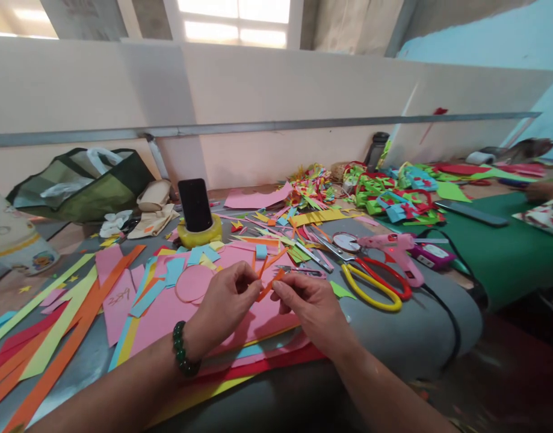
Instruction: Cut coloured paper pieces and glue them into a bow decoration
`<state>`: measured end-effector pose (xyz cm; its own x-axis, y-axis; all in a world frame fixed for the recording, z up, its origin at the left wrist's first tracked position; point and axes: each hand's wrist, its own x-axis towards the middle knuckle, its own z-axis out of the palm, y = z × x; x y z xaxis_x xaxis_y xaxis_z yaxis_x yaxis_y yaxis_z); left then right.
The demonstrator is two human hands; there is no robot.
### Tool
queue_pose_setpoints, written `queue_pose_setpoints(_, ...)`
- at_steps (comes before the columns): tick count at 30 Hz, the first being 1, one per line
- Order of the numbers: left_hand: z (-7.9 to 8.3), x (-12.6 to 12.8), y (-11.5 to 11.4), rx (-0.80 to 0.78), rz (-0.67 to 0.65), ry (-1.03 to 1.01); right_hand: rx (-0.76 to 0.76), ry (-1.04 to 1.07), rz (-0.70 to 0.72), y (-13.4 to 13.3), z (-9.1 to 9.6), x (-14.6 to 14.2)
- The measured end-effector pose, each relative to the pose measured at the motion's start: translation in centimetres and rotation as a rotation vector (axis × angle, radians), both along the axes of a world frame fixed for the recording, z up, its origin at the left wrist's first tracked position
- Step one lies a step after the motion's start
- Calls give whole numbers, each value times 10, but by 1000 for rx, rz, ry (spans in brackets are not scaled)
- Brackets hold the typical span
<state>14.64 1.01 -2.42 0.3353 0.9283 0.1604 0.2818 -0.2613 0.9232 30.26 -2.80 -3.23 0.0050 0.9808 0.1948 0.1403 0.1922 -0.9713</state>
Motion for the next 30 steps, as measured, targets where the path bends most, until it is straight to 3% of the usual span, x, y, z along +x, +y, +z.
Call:
queue_pose_setpoints(5,4,-1,-5,-234,-94,-218,1,-56,38,3,-2,3)
queue_pose_setpoints(10,-2,-3,-4,-392,-129,-389,14,-125,68,5,-4,4)
queue_pose_setpoints(21,-6,-4,-1,-560,-154,-380,-24,-218,75,4,-4,2)
queue_pose_setpoints(30,-2,-4,-3,-595,-216,-346,-110,-191,141,4,-6,6)
